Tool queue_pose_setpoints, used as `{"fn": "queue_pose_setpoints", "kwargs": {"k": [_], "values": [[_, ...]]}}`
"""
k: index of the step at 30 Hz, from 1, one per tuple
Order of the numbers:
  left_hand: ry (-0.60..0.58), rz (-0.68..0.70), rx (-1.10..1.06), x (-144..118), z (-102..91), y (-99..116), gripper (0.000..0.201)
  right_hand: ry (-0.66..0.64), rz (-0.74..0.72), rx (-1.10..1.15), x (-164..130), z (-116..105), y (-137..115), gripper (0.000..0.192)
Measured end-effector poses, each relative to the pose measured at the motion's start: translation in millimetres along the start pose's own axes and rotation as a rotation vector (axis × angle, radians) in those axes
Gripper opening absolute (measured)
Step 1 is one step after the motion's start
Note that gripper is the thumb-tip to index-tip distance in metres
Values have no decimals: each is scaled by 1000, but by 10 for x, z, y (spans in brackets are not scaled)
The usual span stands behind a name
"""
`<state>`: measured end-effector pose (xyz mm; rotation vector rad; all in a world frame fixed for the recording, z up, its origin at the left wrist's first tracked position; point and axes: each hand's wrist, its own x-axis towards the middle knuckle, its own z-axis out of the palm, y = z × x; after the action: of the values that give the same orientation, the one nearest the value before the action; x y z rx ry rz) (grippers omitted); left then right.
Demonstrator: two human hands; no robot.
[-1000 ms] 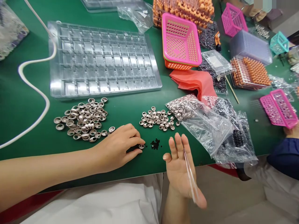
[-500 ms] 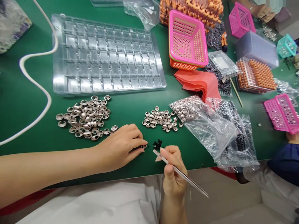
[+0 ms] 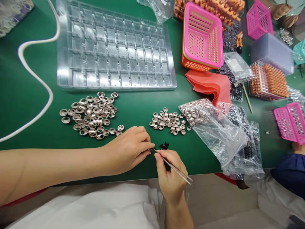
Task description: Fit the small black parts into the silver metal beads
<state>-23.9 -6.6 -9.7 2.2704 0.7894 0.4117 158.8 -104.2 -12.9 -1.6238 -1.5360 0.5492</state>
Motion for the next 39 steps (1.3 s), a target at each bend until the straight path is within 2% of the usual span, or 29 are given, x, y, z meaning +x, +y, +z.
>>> {"fn": "queue_pose_setpoints", "kwargs": {"k": [23,29,39], "values": [[56,31,-12,-7,56,-21,19,-6,-11,-123,39,53,-52,6],[57,36,-4,-3,60,-23,19,5,-14,-109,19,58,-38,9],[70,53,14,-5,65,-23,20,11,-110,-176,58,93,-83,15]]}}
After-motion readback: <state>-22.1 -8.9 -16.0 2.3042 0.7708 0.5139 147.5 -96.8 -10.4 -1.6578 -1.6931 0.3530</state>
